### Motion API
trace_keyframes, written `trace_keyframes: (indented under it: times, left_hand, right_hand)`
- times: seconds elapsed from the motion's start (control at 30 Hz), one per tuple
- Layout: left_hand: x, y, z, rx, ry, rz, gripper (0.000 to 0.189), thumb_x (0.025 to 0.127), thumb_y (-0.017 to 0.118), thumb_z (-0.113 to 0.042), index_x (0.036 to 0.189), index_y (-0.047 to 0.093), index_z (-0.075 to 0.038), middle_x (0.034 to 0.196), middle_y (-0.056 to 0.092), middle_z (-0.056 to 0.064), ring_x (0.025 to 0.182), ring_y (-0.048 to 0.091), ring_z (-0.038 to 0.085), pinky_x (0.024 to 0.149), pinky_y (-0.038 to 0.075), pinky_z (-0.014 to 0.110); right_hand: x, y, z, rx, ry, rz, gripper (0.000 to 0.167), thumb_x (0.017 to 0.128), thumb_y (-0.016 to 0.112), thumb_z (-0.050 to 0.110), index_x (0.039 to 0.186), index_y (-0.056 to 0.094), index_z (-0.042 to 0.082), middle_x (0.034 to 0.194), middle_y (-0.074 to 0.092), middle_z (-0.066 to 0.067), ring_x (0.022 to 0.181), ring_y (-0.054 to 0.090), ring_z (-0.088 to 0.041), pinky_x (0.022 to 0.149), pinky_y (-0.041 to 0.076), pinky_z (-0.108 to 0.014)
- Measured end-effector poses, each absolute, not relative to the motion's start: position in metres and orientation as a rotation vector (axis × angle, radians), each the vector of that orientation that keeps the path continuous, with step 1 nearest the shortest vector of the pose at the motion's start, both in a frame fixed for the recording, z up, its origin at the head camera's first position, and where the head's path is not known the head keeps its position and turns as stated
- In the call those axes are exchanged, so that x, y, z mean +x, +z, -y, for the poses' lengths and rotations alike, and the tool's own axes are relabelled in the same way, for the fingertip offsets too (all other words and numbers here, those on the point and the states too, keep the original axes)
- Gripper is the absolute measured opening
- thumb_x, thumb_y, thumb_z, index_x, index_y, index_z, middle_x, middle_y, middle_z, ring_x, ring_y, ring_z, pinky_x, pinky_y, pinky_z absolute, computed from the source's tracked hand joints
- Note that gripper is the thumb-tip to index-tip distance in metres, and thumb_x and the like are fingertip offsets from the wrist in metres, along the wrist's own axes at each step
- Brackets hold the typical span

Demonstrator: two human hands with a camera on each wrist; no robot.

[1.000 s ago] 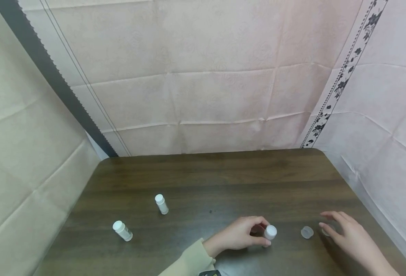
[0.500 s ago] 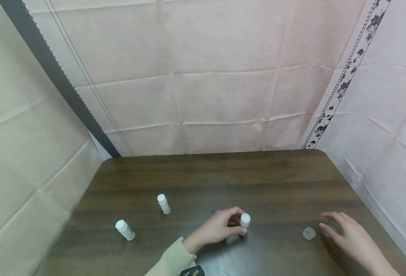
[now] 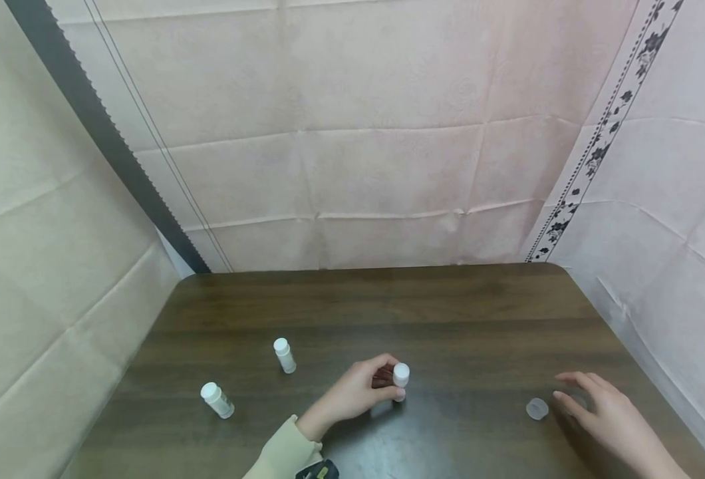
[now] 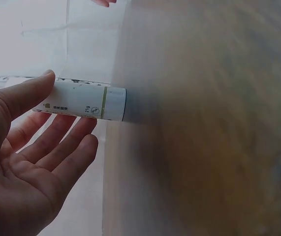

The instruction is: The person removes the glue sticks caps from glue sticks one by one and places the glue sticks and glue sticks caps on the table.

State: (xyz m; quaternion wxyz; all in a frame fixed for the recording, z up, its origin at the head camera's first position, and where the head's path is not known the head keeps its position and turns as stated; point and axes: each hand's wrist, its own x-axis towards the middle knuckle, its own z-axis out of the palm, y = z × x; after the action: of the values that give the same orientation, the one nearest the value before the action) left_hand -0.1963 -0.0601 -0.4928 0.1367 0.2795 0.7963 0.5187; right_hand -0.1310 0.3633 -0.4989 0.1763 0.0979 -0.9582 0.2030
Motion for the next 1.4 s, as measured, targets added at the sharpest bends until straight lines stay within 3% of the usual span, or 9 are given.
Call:
trace_keyframes:
  times: [0.1, 0.2, 0.5, 0.7, 0.97, 1.0, 1.1, 1.23, 1.4]
  left_hand:
    - [-0.196, -0.493, 0.061, 0.799, 1.513, -2.304, 0.025, 0.092, 0.076, -0.019, 0.114, 0.064, -0.016, 0.107, 0.068, -0.007, 0.105, 0.065, 0.010, 0.095, 0.053, 0.034]
    - [-0.195, -0.492, 0.061, 0.802, 1.527, -2.306, 0.025, 0.091, 0.077, -0.017, 0.113, 0.064, -0.015, 0.107, 0.068, -0.006, 0.104, 0.066, 0.011, 0.095, 0.053, 0.035]
    - [-0.196, -0.473, 0.059, 0.813, 1.546, -2.348, 0.028, 0.092, 0.077, -0.020, 0.116, 0.065, -0.015, 0.111, 0.068, -0.005, 0.105, 0.065, 0.011, 0.096, 0.052, 0.032]
    - [-0.200, -0.460, 0.059, 0.857, 1.543, -2.407, 0.029, 0.092, 0.077, -0.021, 0.117, 0.065, -0.015, 0.110, 0.069, -0.006, 0.104, 0.065, 0.009, 0.098, 0.052, 0.034]
    - [-0.199, -0.460, 0.057, 0.848, 1.521, -2.401, 0.028, 0.092, 0.076, -0.020, 0.117, 0.065, -0.016, 0.110, 0.068, -0.009, 0.104, 0.064, 0.006, 0.098, 0.052, 0.032]
    - [-0.199, -0.460, 0.057, 0.845, 1.520, -2.401, 0.028, 0.092, 0.076, -0.021, 0.117, 0.065, -0.017, 0.110, 0.068, -0.009, 0.104, 0.064, 0.006, 0.097, 0.052, 0.032]
    - [-0.198, -0.460, 0.056, 0.836, 1.517, -2.406, 0.028, 0.093, 0.076, -0.021, 0.118, 0.065, -0.016, 0.110, 0.068, -0.008, 0.103, 0.065, 0.007, 0.096, 0.052, 0.031]
    - [-0.198, -0.460, 0.055, 0.836, 1.528, -2.411, 0.028, 0.092, 0.077, -0.021, 0.117, 0.066, -0.015, 0.109, 0.069, -0.006, 0.102, 0.065, 0.008, 0.095, 0.053, 0.033]
    - [-0.200, -0.461, 0.052, 0.839, 1.539, -2.433, 0.028, 0.091, 0.078, -0.020, 0.115, 0.066, -0.014, 0.106, 0.070, -0.004, 0.099, 0.066, 0.008, 0.094, 0.054, 0.034]
  right_hand:
    - [-0.132, -0.499, -0.363, 0.283, 0.572, 2.714, 0.026, 0.086, 0.081, 0.020, 0.109, 0.070, 0.011, 0.103, 0.070, -0.005, 0.096, 0.063, -0.032, 0.076, 0.050, -0.044]
    - [-0.132, -0.499, -0.361, 0.289, 0.586, 2.724, 0.027, 0.087, 0.081, 0.019, 0.109, 0.070, 0.010, 0.104, 0.069, -0.007, 0.097, 0.064, -0.037, 0.076, 0.050, -0.053]
    - [-0.136, -0.498, -0.355, 0.301, 0.583, 2.692, 0.027, 0.085, 0.082, 0.020, 0.109, 0.071, 0.013, 0.106, 0.070, -0.002, 0.099, 0.063, -0.030, 0.077, 0.044, -0.027]
    - [-0.139, -0.496, -0.354, 0.328, 0.555, 2.681, 0.027, 0.084, 0.083, 0.018, 0.107, 0.071, 0.012, 0.104, 0.070, -0.003, 0.097, 0.063, -0.033, 0.077, 0.048, -0.036]
    - [-0.150, -0.482, -0.347, 0.505, 0.397, 2.538, 0.032, 0.074, 0.084, 0.008, 0.104, 0.071, 0.011, 0.096, 0.069, 0.000, 0.088, 0.065, -0.030, 0.075, 0.049, -0.039]
    - [-0.153, -0.476, -0.344, 0.544, 0.363, 2.504, 0.031, 0.075, 0.083, 0.008, 0.104, 0.071, 0.011, 0.095, 0.069, 0.000, 0.087, 0.065, -0.029, 0.074, 0.050, -0.042]
    - [-0.163, -0.453, -0.330, 0.677, 0.281, 2.411, 0.021, 0.095, 0.069, 0.029, 0.104, 0.070, 0.010, 0.096, 0.068, -0.001, 0.086, 0.065, -0.029, 0.071, 0.051, -0.048]
    - [-0.183, -0.416, -0.299, 0.890, 0.174, 2.313, 0.056, 0.109, 0.028, 0.046, 0.108, 0.069, 0.008, 0.101, 0.067, -0.005, 0.092, 0.064, -0.028, 0.072, 0.051, -0.046]
    - [-0.202, -0.375, -0.253, 1.175, 0.041, 2.185, 0.048, 0.111, 0.027, 0.031, 0.111, 0.068, 0.006, 0.106, 0.066, -0.008, 0.099, 0.064, -0.030, 0.083, 0.051, -0.046]
